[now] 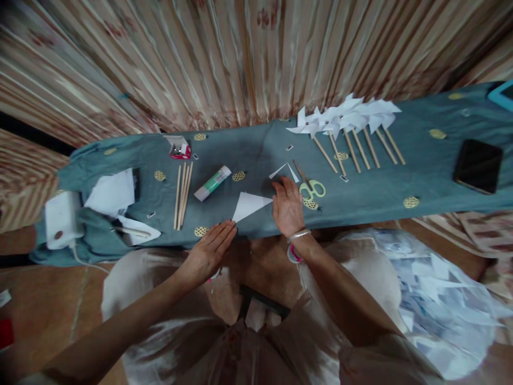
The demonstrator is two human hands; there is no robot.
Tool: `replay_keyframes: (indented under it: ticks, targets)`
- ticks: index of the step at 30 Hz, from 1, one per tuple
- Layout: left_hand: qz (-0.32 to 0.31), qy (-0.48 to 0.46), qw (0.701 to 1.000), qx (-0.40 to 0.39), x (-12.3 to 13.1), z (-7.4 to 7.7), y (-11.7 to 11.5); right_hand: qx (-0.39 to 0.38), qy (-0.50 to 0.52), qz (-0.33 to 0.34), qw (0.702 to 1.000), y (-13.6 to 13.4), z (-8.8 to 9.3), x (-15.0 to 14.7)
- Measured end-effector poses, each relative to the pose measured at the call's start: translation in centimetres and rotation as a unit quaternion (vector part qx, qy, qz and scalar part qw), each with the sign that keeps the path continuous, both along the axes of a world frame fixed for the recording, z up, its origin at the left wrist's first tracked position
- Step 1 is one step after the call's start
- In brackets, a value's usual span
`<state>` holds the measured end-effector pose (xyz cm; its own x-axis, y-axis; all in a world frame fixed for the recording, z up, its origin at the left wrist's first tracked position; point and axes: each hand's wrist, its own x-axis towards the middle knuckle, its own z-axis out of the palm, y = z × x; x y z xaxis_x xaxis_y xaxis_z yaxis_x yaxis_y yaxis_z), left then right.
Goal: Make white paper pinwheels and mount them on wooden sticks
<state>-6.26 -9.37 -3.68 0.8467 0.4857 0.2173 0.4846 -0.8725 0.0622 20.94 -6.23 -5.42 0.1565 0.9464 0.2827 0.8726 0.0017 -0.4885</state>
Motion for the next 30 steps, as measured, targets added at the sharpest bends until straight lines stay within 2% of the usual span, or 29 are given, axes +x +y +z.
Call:
replay_keyframes:
  ticks: [4,7,12,16,21,25,27,30]
  targets:
    - [0.025,-0.038,0.998,-0.04,-0.3,-0.2,-0.5,0.013,0.033,0.0,0.999,0.4,0.2,0.3]
    - [0.067,-0.11,0.987,-0.097,-0.4,-0.2,-0.5,0.025,0.076,0.03,0.996,0.9,0.7,0.4]
    - [0.18,-0.219,0.934,-0.218,0.2,0.2,0.6,-0.039,0.074,0.134,0.987,1.3,1.8,0.0]
    - [0.233,-0.264,0.892,-0.282,1.3,0.7,2.6,-0.075,0.081,0.151,0.982,1.4,2.0,-0.3]
    - [0.236,-0.324,0.847,-0.35,3.6,0.6,5.9,-0.056,0.148,0.163,0.974,1.6,2.2,0.0]
    - [0.215,-0.386,0.774,-0.453,5.7,0.4,8.4,-0.022,0.162,0.178,0.97,1.6,3.0,0.4]
    - [0.203,-0.41,0.746,-0.484,6.3,0.4,9.0,-0.013,0.165,0.181,0.969,1.6,3.3,0.5]
    - [0.204,-0.424,0.729,-0.497,6.5,0.6,9.3,-0.006,0.167,0.182,0.969,1.6,3.5,0.6]
